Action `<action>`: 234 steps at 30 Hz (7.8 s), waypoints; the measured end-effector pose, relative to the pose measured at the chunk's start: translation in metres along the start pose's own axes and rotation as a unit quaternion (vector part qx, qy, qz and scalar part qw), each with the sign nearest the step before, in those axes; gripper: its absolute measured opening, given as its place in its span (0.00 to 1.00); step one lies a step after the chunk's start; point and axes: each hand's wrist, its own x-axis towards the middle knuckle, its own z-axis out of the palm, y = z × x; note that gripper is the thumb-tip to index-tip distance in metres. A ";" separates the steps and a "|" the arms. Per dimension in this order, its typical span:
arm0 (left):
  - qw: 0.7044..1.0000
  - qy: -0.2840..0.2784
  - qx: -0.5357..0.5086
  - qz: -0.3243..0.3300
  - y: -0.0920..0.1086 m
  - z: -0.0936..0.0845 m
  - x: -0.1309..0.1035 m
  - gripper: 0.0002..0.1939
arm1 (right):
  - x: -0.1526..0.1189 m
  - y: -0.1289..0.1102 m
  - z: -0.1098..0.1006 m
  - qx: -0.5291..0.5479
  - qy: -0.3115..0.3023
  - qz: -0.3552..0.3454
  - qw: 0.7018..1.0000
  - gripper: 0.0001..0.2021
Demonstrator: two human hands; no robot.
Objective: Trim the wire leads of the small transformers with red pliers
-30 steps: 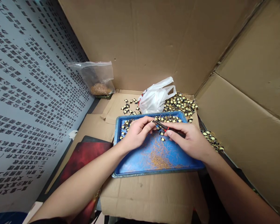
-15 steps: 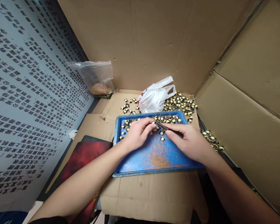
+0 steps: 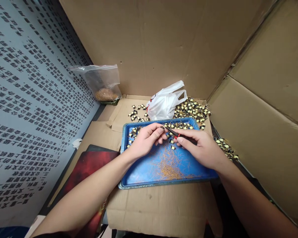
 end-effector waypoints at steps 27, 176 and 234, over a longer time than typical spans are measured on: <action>0.923 0.055 0.355 0.138 0.009 0.003 -0.007 0.12 | -0.004 -0.004 0.007 0.003 0.011 -0.012 1.000 0.20; 0.980 0.072 -0.187 -0.014 0.017 0.012 -0.002 0.17 | 0.003 0.007 0.003 -0.154 0.142 -0.176 0.962 0.15; 0.987 0.049 -0.149 0.021 0.008 0.010 -0.006 0.15 | -0.001 0.008 0.016 -0.160 0.138 -0.209 0.955 0.16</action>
